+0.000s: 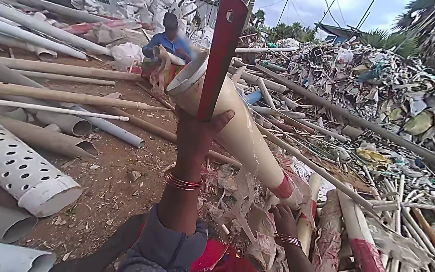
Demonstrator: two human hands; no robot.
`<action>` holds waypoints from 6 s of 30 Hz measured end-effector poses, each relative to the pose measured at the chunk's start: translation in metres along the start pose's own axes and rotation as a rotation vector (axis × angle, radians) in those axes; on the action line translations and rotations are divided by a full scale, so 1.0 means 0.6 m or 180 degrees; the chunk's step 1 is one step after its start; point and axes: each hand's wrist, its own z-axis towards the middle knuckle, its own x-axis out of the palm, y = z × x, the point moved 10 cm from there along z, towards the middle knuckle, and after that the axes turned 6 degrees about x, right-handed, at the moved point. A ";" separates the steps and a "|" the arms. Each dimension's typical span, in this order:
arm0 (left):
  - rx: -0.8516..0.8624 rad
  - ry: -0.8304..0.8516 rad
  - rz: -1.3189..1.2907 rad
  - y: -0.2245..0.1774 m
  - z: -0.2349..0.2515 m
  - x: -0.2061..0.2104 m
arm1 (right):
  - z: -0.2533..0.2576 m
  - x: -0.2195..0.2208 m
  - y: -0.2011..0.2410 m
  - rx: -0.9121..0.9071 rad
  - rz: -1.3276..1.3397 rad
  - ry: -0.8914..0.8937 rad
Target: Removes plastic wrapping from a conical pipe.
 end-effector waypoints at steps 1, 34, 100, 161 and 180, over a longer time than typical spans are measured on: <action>0.0029 0.0007 -0.0005 0.001 -0.002 0.000 | 0.005 0.002 -0.013 0.0108 -0.0053 0.0133; 0.0022 -0.0295 -0.0281 0.058 0.064 -0.002 | -0.026 0.127 -0.035 0.0428 -0.1210 0.1037; -0.0226 -0.0214 -0.0244 0.037 0.039 -0.005 | -0.003 -0.100 0.040 -0.0280 0.0229 -0.1124; 0.1574 -0.0044 -0.0220 -0.077 -0.041 0.002 | 0.038 0.068 0.117 0.0127 0.1892 0.0349; 0.1049 0.0024 -0.0562 -0.048 -0.013 0.017 | 0.034 0.078 0.133 0.0537 0.0560 0.0126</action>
